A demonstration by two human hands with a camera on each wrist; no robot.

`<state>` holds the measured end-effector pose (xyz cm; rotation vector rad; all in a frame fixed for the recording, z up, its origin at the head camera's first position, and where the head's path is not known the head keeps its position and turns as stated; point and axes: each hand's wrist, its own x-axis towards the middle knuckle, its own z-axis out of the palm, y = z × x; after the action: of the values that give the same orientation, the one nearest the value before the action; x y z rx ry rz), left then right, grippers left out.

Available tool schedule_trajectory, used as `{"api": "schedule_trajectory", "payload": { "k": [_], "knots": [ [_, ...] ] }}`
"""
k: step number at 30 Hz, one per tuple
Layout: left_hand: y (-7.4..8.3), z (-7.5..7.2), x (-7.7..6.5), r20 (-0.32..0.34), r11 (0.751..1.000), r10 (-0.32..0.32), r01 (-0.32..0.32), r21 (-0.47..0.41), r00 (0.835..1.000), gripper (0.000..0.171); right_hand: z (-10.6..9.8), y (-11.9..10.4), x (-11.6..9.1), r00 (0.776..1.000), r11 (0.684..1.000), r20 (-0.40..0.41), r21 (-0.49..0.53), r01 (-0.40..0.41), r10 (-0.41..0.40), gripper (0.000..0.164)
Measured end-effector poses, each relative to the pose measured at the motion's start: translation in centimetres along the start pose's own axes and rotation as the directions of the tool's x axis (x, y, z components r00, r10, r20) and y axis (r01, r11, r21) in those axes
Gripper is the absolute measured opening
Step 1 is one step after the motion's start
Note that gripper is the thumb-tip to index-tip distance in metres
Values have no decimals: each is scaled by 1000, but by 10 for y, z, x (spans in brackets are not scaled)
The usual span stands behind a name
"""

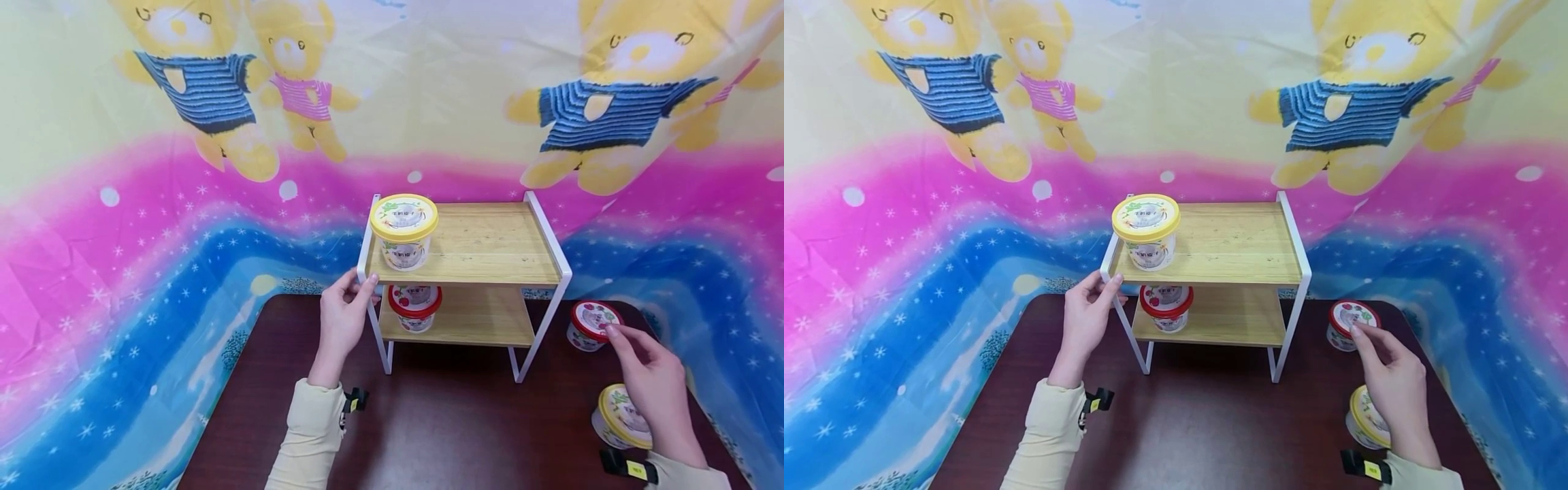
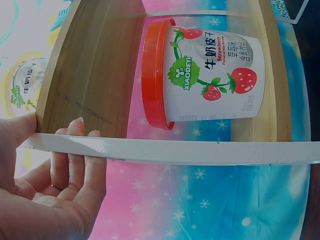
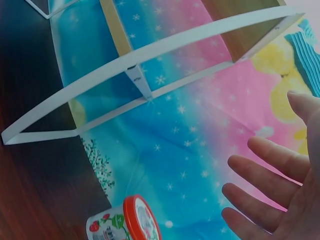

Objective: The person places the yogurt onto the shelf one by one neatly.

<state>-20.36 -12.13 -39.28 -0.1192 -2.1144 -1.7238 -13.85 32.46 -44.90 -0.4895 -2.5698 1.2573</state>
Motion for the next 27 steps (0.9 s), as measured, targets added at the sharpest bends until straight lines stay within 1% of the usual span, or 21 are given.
{"api": "schedule_trajectory", "payload": {
  "k": [7,15,23,27],
  "knots": [
    [0,0,0,-3,1000,0,0,0,1000,39,-6,12,-2,1000,1000,-19,-28,-5,4,65],
    [0,0,0,1,1000,7,-7,3,1000,38,-15,24,-2,997,996,23,-55,-73,74,75],
    [0,0,0,-2,1000,0,0,4,1000,38,-17,32,-6,998,996,10,-62,-66,67,73],
    [0,0,0,0,1000,2,-2,2,1000,39,-18,37,-7,996,995,34,-60,-83,86,78]
  ]
}}
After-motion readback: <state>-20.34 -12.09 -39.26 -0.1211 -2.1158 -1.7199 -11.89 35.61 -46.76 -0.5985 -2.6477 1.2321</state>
